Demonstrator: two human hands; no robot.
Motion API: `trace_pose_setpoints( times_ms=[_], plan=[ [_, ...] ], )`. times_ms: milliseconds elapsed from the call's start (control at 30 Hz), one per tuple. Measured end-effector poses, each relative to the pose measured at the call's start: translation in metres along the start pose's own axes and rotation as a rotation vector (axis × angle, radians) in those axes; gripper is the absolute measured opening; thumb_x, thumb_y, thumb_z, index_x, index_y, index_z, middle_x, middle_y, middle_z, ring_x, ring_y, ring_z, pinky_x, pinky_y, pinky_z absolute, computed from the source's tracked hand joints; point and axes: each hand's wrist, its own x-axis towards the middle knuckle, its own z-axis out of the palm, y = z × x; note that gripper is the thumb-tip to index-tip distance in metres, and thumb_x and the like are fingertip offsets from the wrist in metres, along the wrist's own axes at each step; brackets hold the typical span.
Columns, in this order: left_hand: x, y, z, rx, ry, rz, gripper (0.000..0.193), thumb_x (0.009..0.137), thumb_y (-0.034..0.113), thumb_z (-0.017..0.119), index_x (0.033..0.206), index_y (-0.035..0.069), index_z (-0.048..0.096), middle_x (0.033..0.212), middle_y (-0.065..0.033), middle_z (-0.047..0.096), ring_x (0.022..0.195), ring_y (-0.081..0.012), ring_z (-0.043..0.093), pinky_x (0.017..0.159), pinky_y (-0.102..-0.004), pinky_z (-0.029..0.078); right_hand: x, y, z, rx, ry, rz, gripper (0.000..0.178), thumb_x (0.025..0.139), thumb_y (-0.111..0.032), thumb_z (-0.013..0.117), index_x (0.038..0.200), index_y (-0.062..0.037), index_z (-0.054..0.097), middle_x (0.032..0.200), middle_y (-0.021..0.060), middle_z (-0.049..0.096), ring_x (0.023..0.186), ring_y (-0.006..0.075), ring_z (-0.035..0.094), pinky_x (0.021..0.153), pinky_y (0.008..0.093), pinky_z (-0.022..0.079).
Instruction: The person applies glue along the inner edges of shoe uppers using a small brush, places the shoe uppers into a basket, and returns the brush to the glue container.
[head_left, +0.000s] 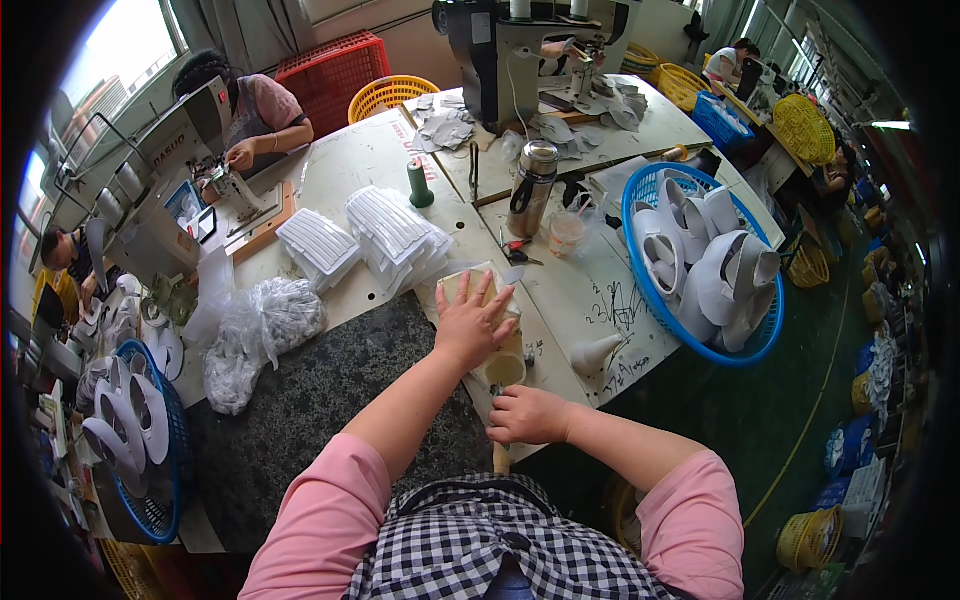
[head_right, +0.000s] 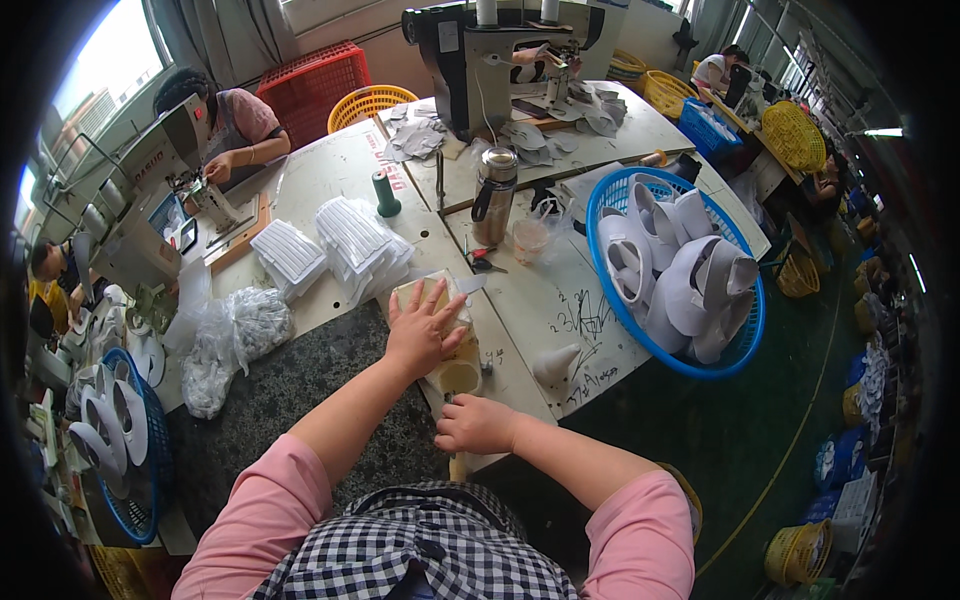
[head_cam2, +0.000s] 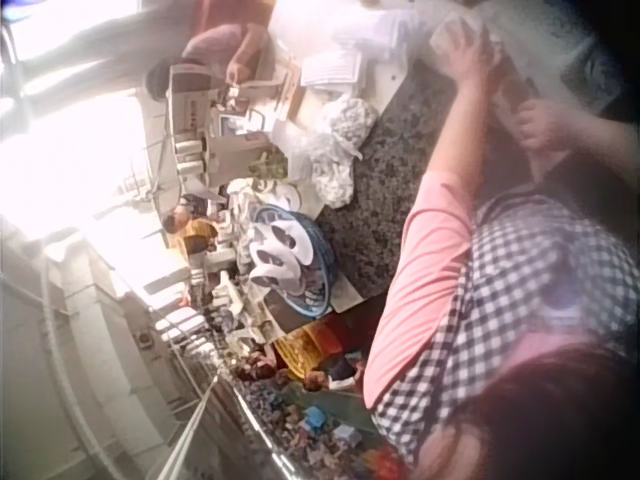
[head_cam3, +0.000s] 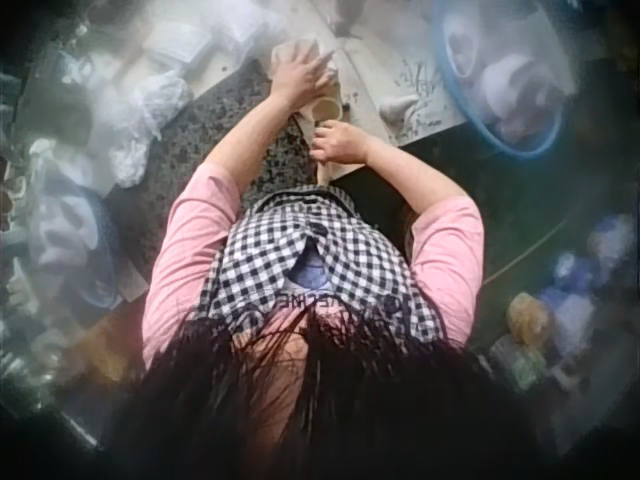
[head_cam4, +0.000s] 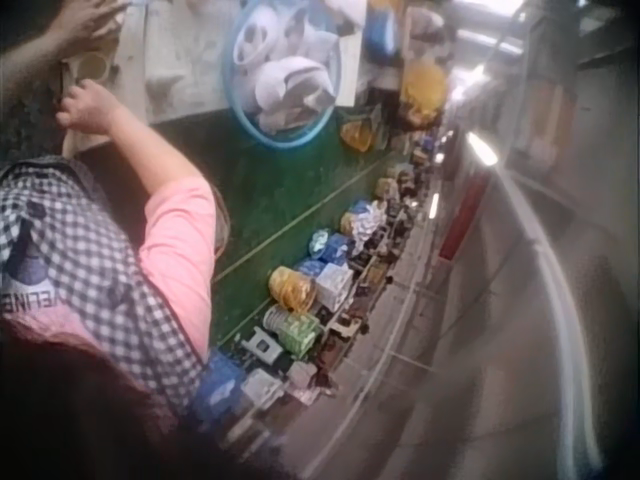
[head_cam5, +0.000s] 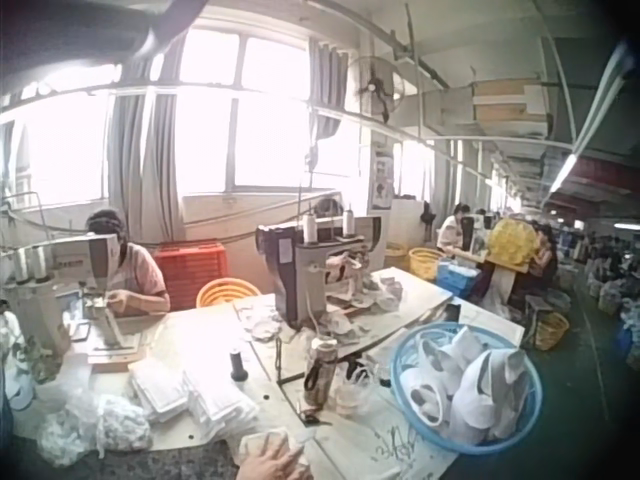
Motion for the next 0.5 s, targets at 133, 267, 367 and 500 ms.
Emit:
trace_pose_setpoints(
  times_ms=[133,267,367,500],
  plan=[
    [0.0,0.002,0.001,0.014,0.03,0.004,0.054,0.092,0.05,0.051,0.142,0.035,0.043,0.153,-0.0071,0.034,0.143,-0.0347,0.025,0.112,-0.0618,0.01,0.002,0.0,-0.004,0.002,-0.033,0.009,0.006,0.078,-0.02,0.06,0.083,-0.0184,0.058,0.075,-0.0025,0.053,0.079,0.0168,0.055,0.07,0.03,0.046],
    [0.0,0.002,-0.002,0.021,0.023,0.001,0.054,0.092,0.05,0.051,0.143,0.035,0.042,0.153,-0.0072,0.034,0.143,-0.0345,0.025,0.112,-0.0617,0.01,-0.003,0.003,-0.012,-0.009,-0.053,0.022,0.004,0.079,-0.019,0.059,0.083,-0.0194,0.058,0.074,-0.0026,0.052,0.077,0.0165,0.055,0.068,0.0296,0.045],
    [0.002,0.006,-0.003,0.013,0.011,0.003,0.054,0.092,0.05,0.049,0.143,0.035,0.042,0.153,-0.0074,0.034,0.143,-0.0346,0.024,0.112,-0.0618,0.01,-0.029,0.02,-0.018,-0.115,-0.075,0.121,0.006,0.078,-0.018,0.059,0.083,-0.0185,0.061,0.077,-0.0042,0.058,0.082,0.0161,0.059,0.068,0.0312,0.046],
    [0.001,0.004,-0.005,0.008,-0.072,-0.022,0.056,0.094,0.054,0.044,0.146,0.036,0.037,0.156,-0.0069,0.028,0.146,-0.0337,0.017,0.112,-0.0636,0.006,-0.039,0.03,-0.045,0.074,0.212,0.435,0.014,0.079,-0.009,0.062,0.091,-0.0155,0.064,0.085,-0.0022,0.063,0.083,0.0215,0.063,0.071,0.0338,0.05]
  ],
)
